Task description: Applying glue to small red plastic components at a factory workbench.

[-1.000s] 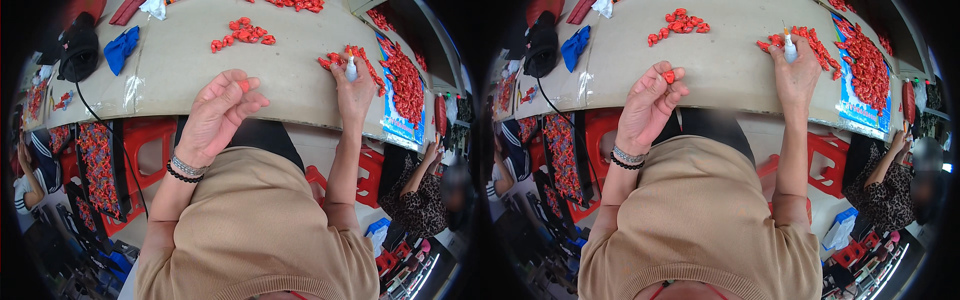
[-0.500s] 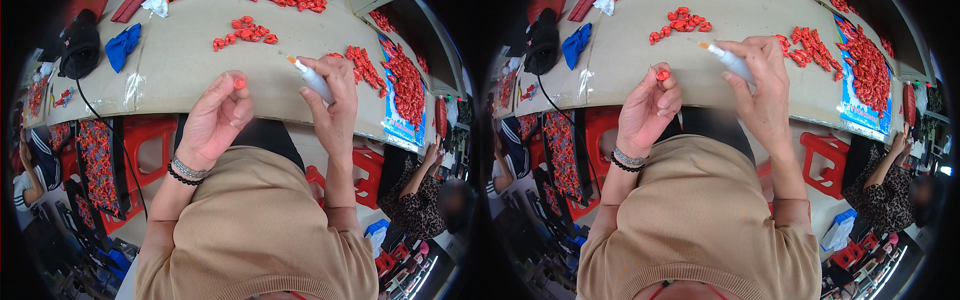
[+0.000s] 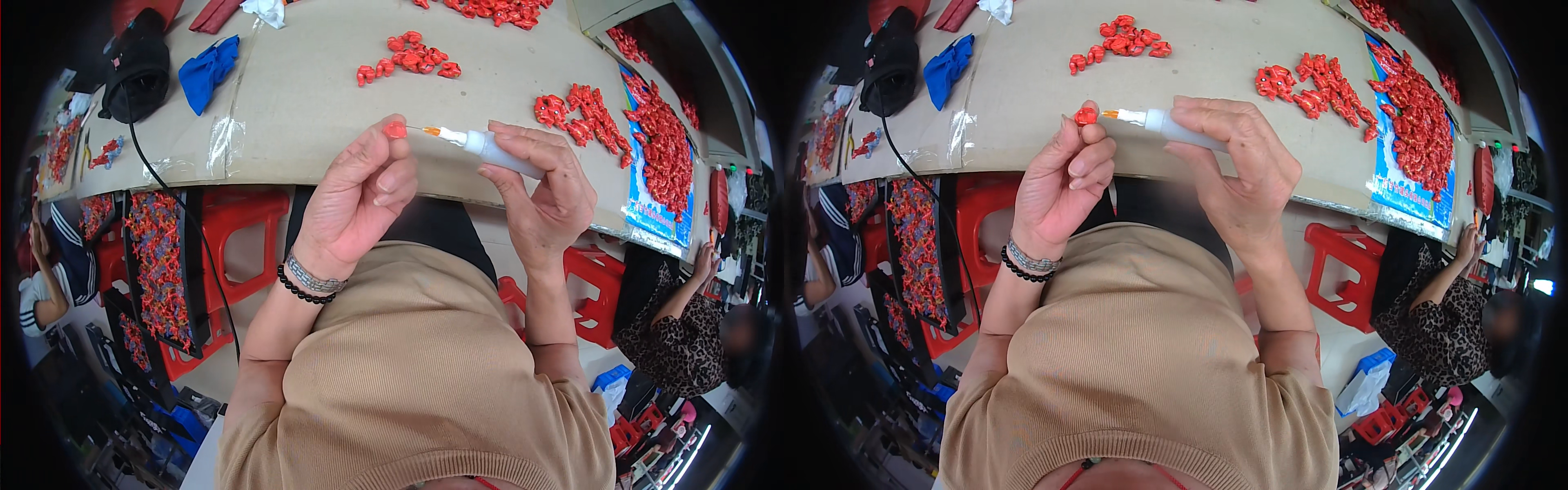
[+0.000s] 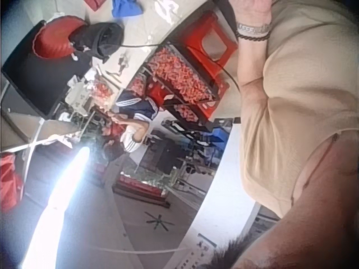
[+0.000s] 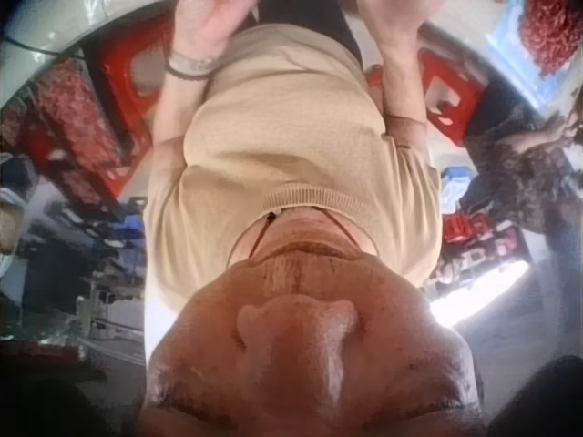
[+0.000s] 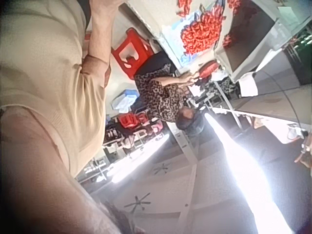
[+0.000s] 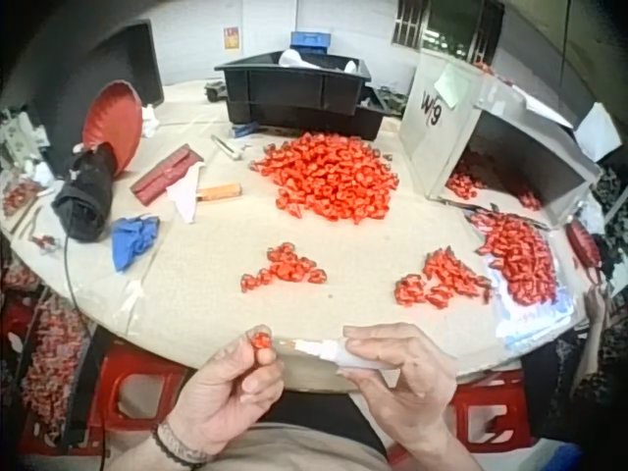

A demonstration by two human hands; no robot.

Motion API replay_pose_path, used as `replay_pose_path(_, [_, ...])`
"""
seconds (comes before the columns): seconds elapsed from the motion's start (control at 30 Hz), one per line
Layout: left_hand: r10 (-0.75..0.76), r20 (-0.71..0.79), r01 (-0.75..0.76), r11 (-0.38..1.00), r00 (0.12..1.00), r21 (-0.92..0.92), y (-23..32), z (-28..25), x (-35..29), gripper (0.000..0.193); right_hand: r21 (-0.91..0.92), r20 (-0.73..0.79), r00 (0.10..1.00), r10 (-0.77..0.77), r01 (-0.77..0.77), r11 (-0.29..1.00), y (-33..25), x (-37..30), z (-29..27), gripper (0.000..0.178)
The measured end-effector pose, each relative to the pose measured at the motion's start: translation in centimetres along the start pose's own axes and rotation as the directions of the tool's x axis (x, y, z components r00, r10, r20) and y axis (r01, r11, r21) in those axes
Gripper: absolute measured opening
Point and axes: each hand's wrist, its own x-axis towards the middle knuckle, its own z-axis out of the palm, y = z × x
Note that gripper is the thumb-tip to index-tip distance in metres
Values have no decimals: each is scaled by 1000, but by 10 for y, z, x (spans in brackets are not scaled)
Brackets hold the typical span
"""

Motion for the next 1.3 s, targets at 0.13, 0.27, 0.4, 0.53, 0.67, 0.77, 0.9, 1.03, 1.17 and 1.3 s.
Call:
replay_pose_path(0.13, [0, 21, 0, 1000, 1000, 3, -3, -2, 1, 26, -78, 60, 998, -5, 10, 997, -5, -2, -1, 30])
replay_pose_path(0.27, [2, -23, -2, 1000, 1000, 25, -4, -2, 0, 26, -114, 66, 997, -42, 49, 992, -5, -2, 1, 29])
replay_pose_path(0.4, [-4, -42, 5, 1000, 999, 27, -4, -1, -1, 25, -146, 81, 995, -52, 63, 987, -5, -2, 1, 29])
replay_pose_path(0.53, [-4, -56, 5, 1000, 998, 16, -4, -2, 0, 24, -164, 86, 995, -58, 71, 984, -6, -2, 2, 29])
replay_pose_path(0.67, [-20, -30, 20, 1000, 999, 6, -5, -6, 0, 23, -149, 37, 989, -143, 146, 978, 1, -1, 6, 32])
replay_pose_path(0.77, [-14, -35, 15, 1000, 999, 5, -5, -6, 0, 23, -149, 38, 989, -145, 149, 977, 1, -1, 7, 32])
replay_pose_path(0.9, [-26, -30, 26, 1000, 999, 7, -5, -6, -1, 23, -143, 38, 990, -136, 140, 980, 1, -2, 8, 31])
replay_pose_path(1.03, [-21, -24, 22, 1000, 999, 22, -5, -5, -1, 23, -144, 40, 990, -132, 136, 980, 2, -2, 8, 30])
replay_pose_path(1.17, [4, -46, -2, 999, 999, 42, -5, -3, -1, 23, -157, 43, 990, -134, 139, 978, 3, -2, 8, 30])
replay_pose_path(1.3, [31, -51, -27, 996, 998, 84, -6, -2, -2, 22, -169, 38, 990, -136, 141, 975, 3, -2, 7, 31])
